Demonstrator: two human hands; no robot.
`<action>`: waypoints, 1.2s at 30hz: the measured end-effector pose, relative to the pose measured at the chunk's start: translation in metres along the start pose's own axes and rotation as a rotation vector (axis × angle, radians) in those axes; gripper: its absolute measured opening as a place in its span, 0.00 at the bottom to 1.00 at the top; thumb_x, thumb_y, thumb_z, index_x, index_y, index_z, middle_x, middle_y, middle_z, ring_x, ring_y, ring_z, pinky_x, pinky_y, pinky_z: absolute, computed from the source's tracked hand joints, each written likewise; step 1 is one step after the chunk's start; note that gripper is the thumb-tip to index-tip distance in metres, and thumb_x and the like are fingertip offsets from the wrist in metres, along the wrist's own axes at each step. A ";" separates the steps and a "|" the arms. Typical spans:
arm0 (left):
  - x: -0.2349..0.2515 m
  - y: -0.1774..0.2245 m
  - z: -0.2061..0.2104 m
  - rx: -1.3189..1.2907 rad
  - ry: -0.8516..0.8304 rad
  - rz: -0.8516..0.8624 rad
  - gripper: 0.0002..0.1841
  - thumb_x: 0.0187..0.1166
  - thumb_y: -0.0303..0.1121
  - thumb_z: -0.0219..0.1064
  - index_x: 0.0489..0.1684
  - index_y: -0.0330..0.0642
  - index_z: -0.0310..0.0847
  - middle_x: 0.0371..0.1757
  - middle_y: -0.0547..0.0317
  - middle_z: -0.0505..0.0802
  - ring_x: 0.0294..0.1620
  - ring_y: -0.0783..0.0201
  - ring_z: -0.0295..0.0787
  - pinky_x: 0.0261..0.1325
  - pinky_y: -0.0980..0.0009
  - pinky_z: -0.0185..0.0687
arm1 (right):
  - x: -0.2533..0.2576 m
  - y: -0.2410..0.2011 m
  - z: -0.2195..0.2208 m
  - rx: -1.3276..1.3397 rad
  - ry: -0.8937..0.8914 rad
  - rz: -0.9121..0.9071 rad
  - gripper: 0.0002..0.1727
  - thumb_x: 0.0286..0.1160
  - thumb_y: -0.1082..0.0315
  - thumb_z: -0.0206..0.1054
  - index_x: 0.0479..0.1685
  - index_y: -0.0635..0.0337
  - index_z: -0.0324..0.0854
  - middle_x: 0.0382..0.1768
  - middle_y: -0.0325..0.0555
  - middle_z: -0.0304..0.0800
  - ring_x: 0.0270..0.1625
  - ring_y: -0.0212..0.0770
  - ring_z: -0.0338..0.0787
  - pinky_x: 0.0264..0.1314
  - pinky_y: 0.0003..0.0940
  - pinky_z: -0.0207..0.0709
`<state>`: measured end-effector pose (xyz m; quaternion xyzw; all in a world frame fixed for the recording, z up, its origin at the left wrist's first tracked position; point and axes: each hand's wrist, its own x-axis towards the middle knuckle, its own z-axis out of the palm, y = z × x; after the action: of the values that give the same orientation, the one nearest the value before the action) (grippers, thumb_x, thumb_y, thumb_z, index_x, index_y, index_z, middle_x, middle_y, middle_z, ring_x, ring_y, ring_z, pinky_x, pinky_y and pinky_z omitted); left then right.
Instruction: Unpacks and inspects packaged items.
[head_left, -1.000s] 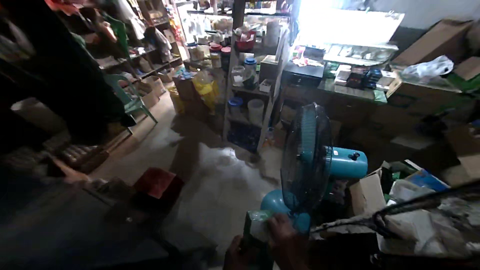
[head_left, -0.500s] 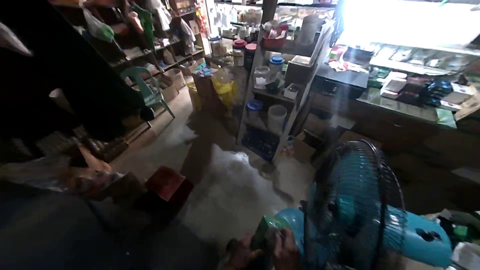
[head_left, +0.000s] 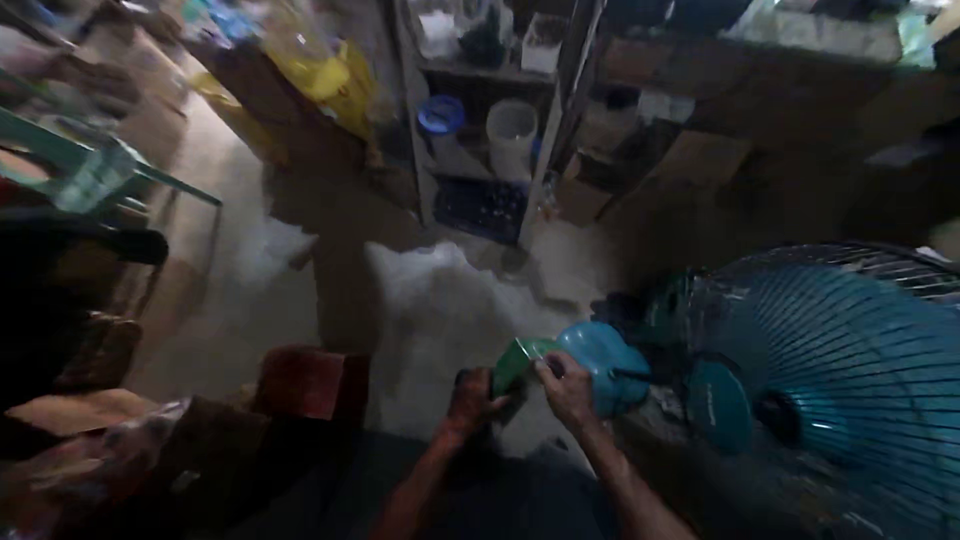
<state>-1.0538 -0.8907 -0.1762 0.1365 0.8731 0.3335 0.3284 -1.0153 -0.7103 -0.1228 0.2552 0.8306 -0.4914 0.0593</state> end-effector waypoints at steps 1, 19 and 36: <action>0.005 -0.005 -0.014 -0.001 0.024 0.001 0.36 0.74 0.45 0.76 0.76 0.27 0.75 0.70 0.32 0.86 0.72 0.39 0.84 0.77 0.45 0.75 | 0.012 -0.010 0.008 0.024 -0.015 0.009 0.13 0.82 0.69 0.64 0.53 0.74 0.85 0.41 0.57 0.92 0.41 0.43 0.91 0.51 0.40 0.85; 0.107 -0.063 -0.160 -0.006 0.321 -0.032 0.37 0.75 0.54 0.73 0.70 0.26 0.79 0.66 0.31 0.88 0.66 0.37 0.88 0.66 0.46 0.84 | 0.195 -0.155 0.091 0.468 -0.365 0.345 0.12 0.85 0.74 0.57 0.31 0.64 0.80 0.15 0.35 0.77 0.14 0.32 0.79 0.22 0.33 0.85; 0.200 -0.112 -0.299 0.079 0.586 0.233 0.23 0.71 0.41 0.75 0.59 0.33 0.86 0.59 0.39 0.93 0.61 0.39 0.91 0.64 0.48 0.86 | 0.392 -0.287 0.140 -0.244 -0.461 -0.009 0.12 0.83 0.70 0.67 0.53 0.72 0.81 0.32 0.49 0.89 0.28 0.36 0.89 0.36 0.34 0.87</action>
<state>-1.4044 -1.0296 -0.1800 0.1461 0.9213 0.3599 0.0171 -1.5133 -0.7962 -0.1055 0.1237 0.8494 -0.4331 0.2752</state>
